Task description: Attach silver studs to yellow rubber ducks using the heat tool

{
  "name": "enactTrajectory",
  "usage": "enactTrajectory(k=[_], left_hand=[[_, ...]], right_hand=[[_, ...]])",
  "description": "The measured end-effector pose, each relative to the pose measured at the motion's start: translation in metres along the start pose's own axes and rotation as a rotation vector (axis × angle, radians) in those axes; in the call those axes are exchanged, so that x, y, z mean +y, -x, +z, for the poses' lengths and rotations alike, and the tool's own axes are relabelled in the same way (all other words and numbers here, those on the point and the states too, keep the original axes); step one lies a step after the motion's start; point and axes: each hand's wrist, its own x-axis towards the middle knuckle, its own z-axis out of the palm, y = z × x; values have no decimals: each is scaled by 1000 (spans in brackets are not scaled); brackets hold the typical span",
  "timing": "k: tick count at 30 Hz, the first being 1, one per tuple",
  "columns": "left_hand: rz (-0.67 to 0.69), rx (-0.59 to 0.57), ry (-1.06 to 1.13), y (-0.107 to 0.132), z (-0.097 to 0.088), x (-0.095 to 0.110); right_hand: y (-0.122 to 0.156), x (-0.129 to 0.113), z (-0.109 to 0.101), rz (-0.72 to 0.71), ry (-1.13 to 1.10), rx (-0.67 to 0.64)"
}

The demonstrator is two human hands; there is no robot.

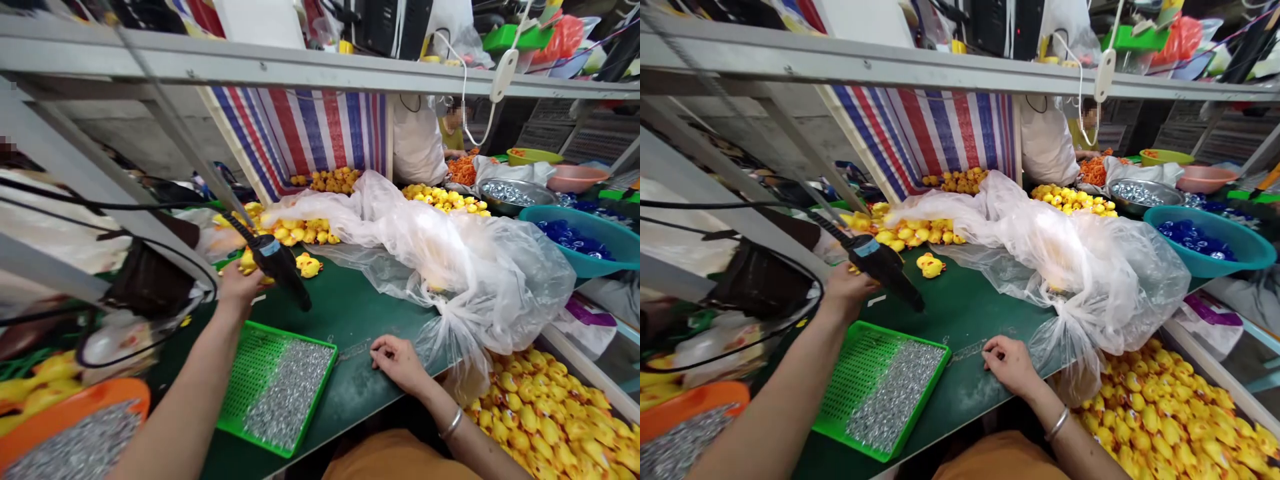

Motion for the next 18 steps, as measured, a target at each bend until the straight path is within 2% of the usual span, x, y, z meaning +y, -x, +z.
enactTrajectory(k=[2, 4, 7, 9, 11, 15, 18], left_hand=[[-128, 76, 149, 30, -21, 8], [-131, 94, 244, 68, -39, 16], [-179, 6, 347, 129, -49, 24], [-247, -113, 379, 163, -39, 23], [-298, -234, 394, 185, -20, 17], [-251, -357, 388, 206, 15, -1], [-166, -439, 317, 212, 25, -7]], right_hand=[[-1, 0, -1, 7, -42, 14], [0, -4, -2, 51, -142, 10], [7, -17, 0, 133, -353, -53], [14, -31, 6, 149, -483, -112], [22, -46, 12, 151, -587, -174], [34, -67, 20, 205, -727, -255], [39, -71, 19, 235, -776, -234]])
